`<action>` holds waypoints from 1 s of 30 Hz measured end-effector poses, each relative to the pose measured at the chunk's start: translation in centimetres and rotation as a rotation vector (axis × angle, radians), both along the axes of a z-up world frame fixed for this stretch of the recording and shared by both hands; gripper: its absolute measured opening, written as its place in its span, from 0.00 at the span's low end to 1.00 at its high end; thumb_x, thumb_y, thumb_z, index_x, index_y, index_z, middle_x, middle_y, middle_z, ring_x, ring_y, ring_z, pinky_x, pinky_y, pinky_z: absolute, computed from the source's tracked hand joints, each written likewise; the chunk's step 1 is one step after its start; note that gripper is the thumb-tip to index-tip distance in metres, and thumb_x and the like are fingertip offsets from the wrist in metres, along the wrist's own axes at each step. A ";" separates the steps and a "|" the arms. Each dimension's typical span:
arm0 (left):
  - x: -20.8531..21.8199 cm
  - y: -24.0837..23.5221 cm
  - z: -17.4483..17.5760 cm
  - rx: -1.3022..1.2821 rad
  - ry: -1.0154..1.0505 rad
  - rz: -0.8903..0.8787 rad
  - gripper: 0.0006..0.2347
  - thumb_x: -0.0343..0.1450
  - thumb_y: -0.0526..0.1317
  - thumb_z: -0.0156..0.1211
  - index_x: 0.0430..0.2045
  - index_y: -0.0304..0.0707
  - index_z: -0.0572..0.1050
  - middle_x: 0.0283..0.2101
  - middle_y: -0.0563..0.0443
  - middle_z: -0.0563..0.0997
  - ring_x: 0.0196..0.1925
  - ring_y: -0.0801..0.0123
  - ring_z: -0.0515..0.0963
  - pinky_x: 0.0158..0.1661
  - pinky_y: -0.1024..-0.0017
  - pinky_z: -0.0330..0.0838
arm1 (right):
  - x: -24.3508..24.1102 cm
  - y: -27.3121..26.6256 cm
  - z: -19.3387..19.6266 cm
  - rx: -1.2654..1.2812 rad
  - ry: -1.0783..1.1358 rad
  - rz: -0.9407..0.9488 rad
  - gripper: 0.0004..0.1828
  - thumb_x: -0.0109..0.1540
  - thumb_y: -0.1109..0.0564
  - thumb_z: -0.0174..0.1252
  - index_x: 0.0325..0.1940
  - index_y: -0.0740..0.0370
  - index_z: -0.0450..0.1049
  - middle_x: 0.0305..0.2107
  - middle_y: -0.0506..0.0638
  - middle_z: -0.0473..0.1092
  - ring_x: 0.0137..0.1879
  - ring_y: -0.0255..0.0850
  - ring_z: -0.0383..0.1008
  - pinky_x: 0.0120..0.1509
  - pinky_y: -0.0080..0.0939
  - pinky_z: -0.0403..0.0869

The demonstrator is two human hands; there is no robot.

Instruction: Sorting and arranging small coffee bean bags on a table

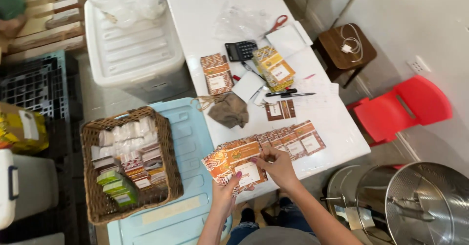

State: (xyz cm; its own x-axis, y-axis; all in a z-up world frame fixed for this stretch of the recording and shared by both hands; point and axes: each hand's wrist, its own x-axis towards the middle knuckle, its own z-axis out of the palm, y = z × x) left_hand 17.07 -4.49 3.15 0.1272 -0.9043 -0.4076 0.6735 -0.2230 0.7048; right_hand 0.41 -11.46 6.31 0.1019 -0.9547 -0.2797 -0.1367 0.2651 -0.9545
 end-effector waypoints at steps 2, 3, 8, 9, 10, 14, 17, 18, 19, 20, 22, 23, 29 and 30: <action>-0.7 -0.1 0.8 0.022 0.031 -0.011 0.21 0.66 0.28 0.63 0.55 0.27 0.70 0.46 0.32 0.82 0.37 0.41 0.84 0.24 0.48 0.84 | -1.2 0.4 -0.9 0.037 -0.028 -0.042 0.21 0.62 0.60 0.68 0.19 0.57 0.65 0.15 0.45 0.63 0.24 0.34 0.61 0.34 0.39 0.64; -1.1 -0.2 1.3 0.044 0.060 -0.006 0.22 0.67 0.28 0.62 0.58 0.30 0.68 0.49 0.33 0.81 0.40 0.41 0.84 0.25 0.48 0.83 | -1.8 0.5 -1.2 0.075 -0.058 -0.069 0.18 0.64 0.59 0.66 0.20 0.57 0.70 0.15 0.44 0.64 0.24 0.33 0.60 0.33 0.38 0.62; -2.7 -0.6 0.5 0.072 0.019 0.068 0.21 0.65 0.26 0.62 0.55 0.27 0.71 0.50 0.32 0.82 0.47 0.41 0.83 0.34 0.45 0.82 | -5.4 -0.6 0.0 0.093 0.018 0.067 0.07 0.68 0.55 0.56 0.43 0.59 0.77 0.21 0.49 0.73 0.23 0.36 0.67 0.27 0.34 0.66; -3.0 -0.8 1.4 0.076 0.045 0.069 0.22 0.66 0.25 0.61 0.56 0.28 0.70 0.51 0.32 0.81 0.46 0.39 0.82 0.24 0.46 0.83 | -6.1 -1.0 0.9 0.180 0.078 -0.009 0.17 0.69 0.58 0.52 0.60 0.60 0.78 0.25 0.53 0.77 0.21 0.38 0.69 0.20 0.31 0.69; -3.2 -0.8 1.6 0.073 0.043 0.082 0.22 0.66 0.25 0.61 0.56 0.28 0.70 0.51 0.32 0.81 0.46 0.39 0.82 0.24 0.46 0.83 | -7.1 -1.3 1.6 0.178 0.075 0.004 0.17 0.69 0.58 0.52 0.60 0.60 0.78 0.25 0.53 0.77 0.21 0.38 0.69 0.20 0.31 0.69; -4.5 -0.5 1.5 0.067 0.023 0.097 0.22 0.66 0.26 0.61 0.56 0.30 0.69 0.51 0.33 0.81 0.44 0.40 0.82 0.25 0.46 0.83 | -10.2 -1.9 2.8 -0.023 0.126 -0.060 0.25 0.65 0.66 0.48 0.65 0.47 0.62 0.50 0.63 0.76 0.44 0.51 0.81 0.39 0.52 0.86; -7.1 -0.9 3.6 0.127 -0.007 0.077 0.24 0.64 0.26 0.63 0.57 0.31 0.68 0.51 0.31 0.80 0.47 0.39 0.83 0.27 0.44 0.83 | -9.3 -1.3 6.0 -0.032 0.276 0.065 0.19 0.59 0.60 0.59 0.54 0.52 0.78 0.51 0.51 0.77 0.56 0.46 0.80 0.57 0.53 0.80; -8.1 -1.3 4.7 0.154 -0.031 0.073 0.26 0.63 0.26 0.65 0.57 0.31 0.67 0.51 0.29 0.80 0.49 0.39 0.82 0.28 0.44 0.83 | -8.5 -1.0 7.6 -0.025 0.287 0.113 0.22 0.55 0.51 0.70 0.54 0.52 0.80 0.50 0.46 0.81 0.60 0.40 0.79 0.72 0.48 0.70; -8.8 -1.2 3.9 0.152 -0.032 0.074 0.26 0.63 0.26 0.65 0.57 0.31 0.67 0.51 0.29 0.80 0.49 0.39 0.82 0.28 0.44 0.83 | -9.4 -1.1 5.3 -0.027 0.286 0.114 0.22 0.55 0.51 0.70 0.54 0.52 0.80 0.50 0.46 0.81 0.60 0.40 0.79 0.72 0.48 0.70; -9.5 -1.1 3.0 0.112 -0.027 0.071 0.25 0.63 0.26 0.66 0.56 0.30 0.69 0.51 0.31 0.82 0.50 0.41 0.83 0.39 0.45 0.82 | -10.2 -1.2 2.9 -0.065 0.169 0.071 0.09 0.58 0.55 0.70 0.40 0.55 0.78 0.33 0.43 0.70 0.42 0.36 0.65 0.52 0.40 0.62; -10.7 -1.0 2.7 0.072 -0.022 0.071 0.23 0.63 0.27 0.66 0.54 0.28 0.71 0.51 0.32 0.83 0.51 0.44 0.83 0.49 0.46 0.81 | -11.8 -1.5 1.5 -0.104 0.051 0.032 0.11 0.60 0.59 0.71 0.25 0.58 0.77 0.16 0.41 0.60 0.25 0.31 0.51 0.31 0.32 0.54; -11.1 -1.0 3.2 0.204 -0.007 0.088 0.26 0.62 0.27 0.66 0.57 0.36 0.69 0.56 0.35 0.81 0.59 0.47 0.78 0.56 0.48 0.75 | -12.4 -1.7 2.4 -0.061 -0.022 0.132 0.12 0.63 0.57 0.66 0.26 0.59 0.74 0.12 0.45 0.63 0.18 0.34 0.60 0.27 0.32 0.60; -13.6 -1.3 3.7 0.100 -0.096 0.092 0.18 0.63 0.26 0.68 0.48 0.29 0.76 0.46 0.36 0.86 0.51 0.50 0.84 0.56 0.50 0.78 | -15.9 -2.7 1.1 -0.072 -0.029 0.276 0.10 0.64 0.52 0.63 0.31 0.56 0.76 0.24 0.43 0.70 0.26 0.32 0.65 0.38 0.33 0.65; -14.0 -1.2 3.8 0.085 -0.133 0.081 0.18 0.62 0.27 0.70 0.46 0.28 0.78 0.47 0.37 0.86 0.51 0.52 0.84 0.58 0.51 0.77 | -16.3 -2.6 0.7 -0.136 -0.055 0.269 0.13 0.64 0.56 0.64 0.26 0.55 0.73 0.22 0.42 0.67 0.30 0.32 0.63 0.44 0.32 0.64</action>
